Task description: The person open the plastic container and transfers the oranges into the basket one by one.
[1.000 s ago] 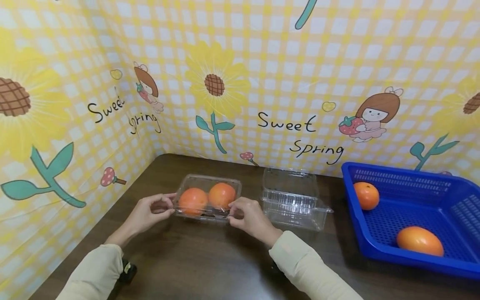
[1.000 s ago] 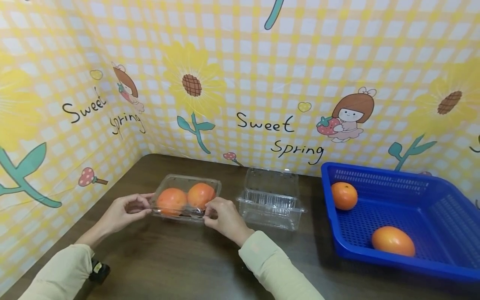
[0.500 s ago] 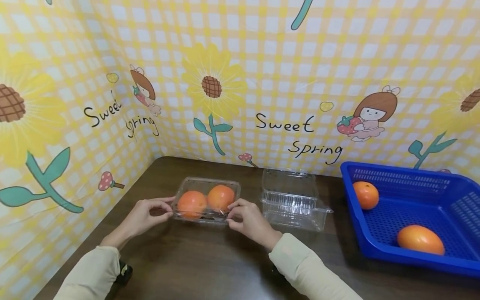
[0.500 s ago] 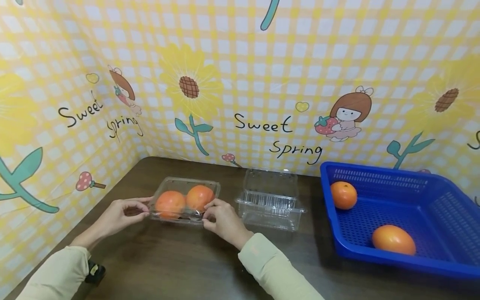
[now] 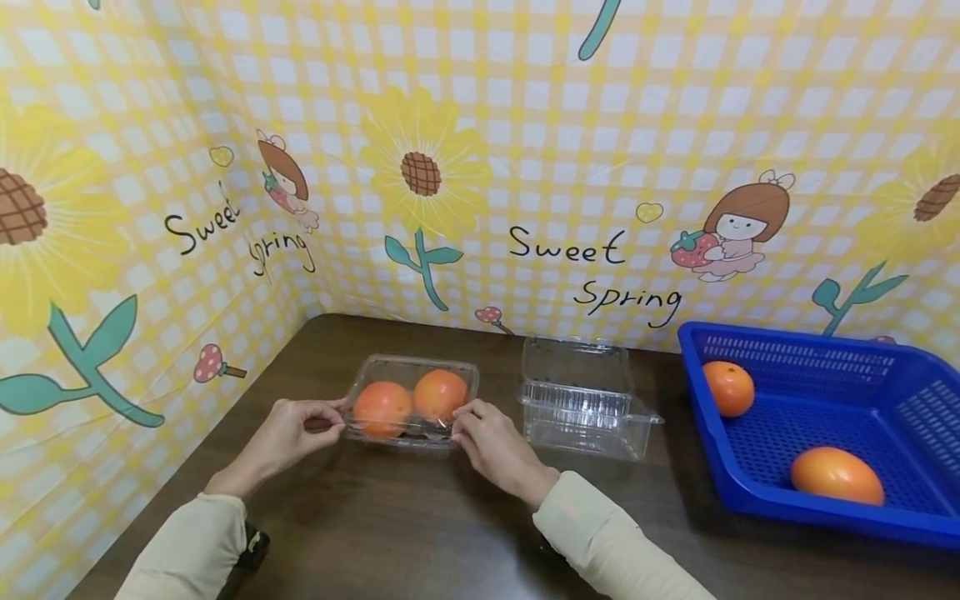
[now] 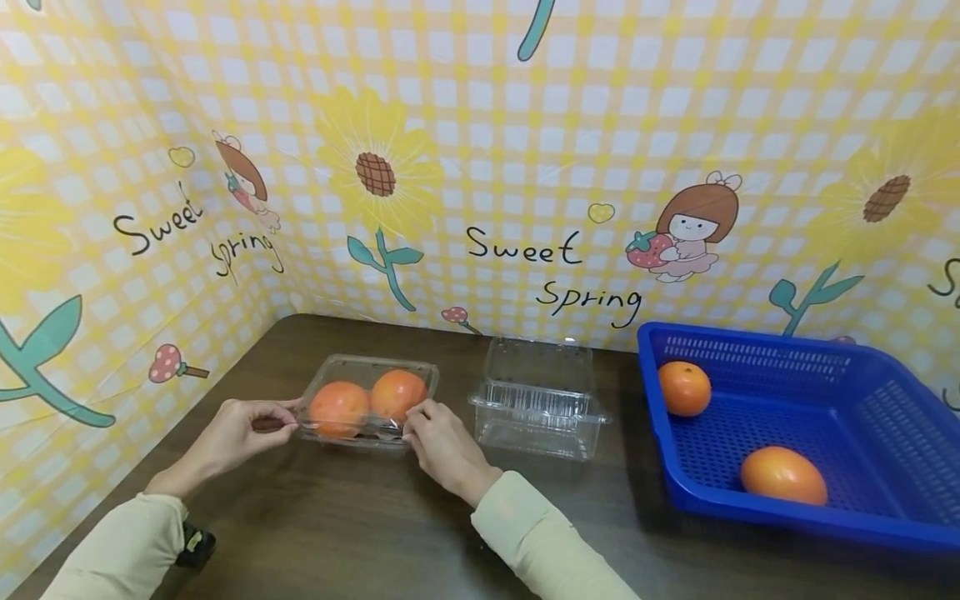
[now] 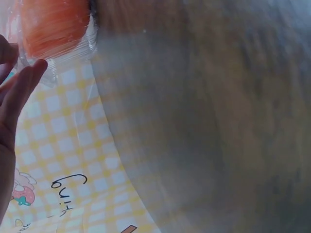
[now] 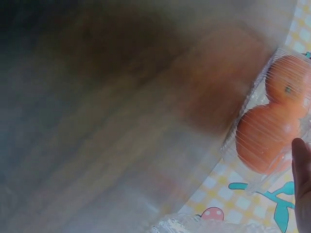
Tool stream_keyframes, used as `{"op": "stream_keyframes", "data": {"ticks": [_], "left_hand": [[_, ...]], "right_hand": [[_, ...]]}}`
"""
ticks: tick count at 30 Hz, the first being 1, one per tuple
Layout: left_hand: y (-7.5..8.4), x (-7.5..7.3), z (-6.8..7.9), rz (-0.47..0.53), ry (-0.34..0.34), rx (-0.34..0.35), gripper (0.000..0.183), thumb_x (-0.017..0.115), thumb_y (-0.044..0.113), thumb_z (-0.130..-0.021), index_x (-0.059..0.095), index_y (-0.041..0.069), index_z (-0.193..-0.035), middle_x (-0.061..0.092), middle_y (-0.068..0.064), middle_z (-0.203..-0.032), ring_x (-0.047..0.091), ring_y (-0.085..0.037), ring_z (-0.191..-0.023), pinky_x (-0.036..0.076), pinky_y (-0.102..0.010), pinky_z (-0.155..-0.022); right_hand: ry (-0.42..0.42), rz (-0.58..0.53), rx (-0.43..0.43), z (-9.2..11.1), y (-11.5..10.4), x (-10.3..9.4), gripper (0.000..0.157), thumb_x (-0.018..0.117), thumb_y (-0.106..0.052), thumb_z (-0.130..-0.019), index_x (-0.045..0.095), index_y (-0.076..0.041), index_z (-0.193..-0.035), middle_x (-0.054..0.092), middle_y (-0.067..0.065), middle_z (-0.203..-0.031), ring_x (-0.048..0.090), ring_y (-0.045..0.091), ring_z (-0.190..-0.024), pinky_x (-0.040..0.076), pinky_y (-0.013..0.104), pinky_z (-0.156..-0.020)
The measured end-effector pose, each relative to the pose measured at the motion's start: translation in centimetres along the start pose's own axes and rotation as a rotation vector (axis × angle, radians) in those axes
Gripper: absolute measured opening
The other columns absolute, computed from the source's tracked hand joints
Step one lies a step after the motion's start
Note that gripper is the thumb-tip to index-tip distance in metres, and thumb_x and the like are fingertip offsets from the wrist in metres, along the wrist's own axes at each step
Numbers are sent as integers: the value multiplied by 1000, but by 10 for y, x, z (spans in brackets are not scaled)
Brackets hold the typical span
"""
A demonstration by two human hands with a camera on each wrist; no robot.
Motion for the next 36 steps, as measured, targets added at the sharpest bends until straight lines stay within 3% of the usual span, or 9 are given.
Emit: {"op": "stream_keyframes", "data": {"ticks": [6, 13, 17, 24, 29, 36], "left_hand": [[2, -1, 1, -65, 39, 63, 22, 65, -13, -65, 64, 9, -65, 67, -14, -82, 65, -19, -71, 49, -15, -57], [3, 0, 6, -119, 66, 151, 18, 67, -10, -63, 64, 8, -64, 65, -1, -65, 61, -5, -62, 46, -10, -53], [4, 0, 6, -119, 81, 178, 17, 68, -10, -63, 65, 7, -65, 65, -3, -65, 59, -2, -59, 46, -10, -51], [3, -4, 2, -94, 65, 99, 17, 70, -10, -65, 68, 4, -72, 67, -11, -80, 63, -10, -67, 48, -13, -54], [5, -7, 3, -75, 48, 69, 17, 70, -8, -67, 69, 5, -77, 65, -10, -90, 62, -12, -73, 50, -17, -58], [-6, -6, 3, 74, -15, -54, 13, 69, -4, -71, 67, 8, -75, 56, -20, -106, 61, -11, -78, 51, -22, -62]], "right_hand": [[8, -1, 8, -1, -1, 0, 10, 63, -1, -79, 59, -10, -81, 58, 5, -98, 55, 18, -93, 46, 27, -80], [-11, 18, 8, -1, -1, 2, 8, 63, -4, -80, 59, -10, -81, 58, 4, -96, 55, 16, -90, 46, 24, -79], [-26, 18, 16, -2, 0, 3, 6, 63, -6, -81, 59, -10, -82, 57, 3, -96, 54, 15, -89, 46, 23, -79], [-22, 4, 15, -2, 2, 1, 6, 64, -6, -80, 59, -11, -81, 57, 4, -98, 55, 16, -94, 46, 23, -81], [-20, -16, 18, -1, 2, 2, 6, 63, -7, -81, 59, -11, -80, 57, 3, -99, 54, 16, -96, 45, 23, -82], [-18, -30, 19, 0, 3, 2, 6, 64, -8, -81, 59, -12, -79, 57, 3, -100, 54, 16, -95, 46, 23, -80]]}}
Point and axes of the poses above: each hand's wrist, its own z-axis away from the middle knuckle, its own x-axis out of the palm, y = z × x, the point moved 6 cm from there along -z, towards the middle knuckle
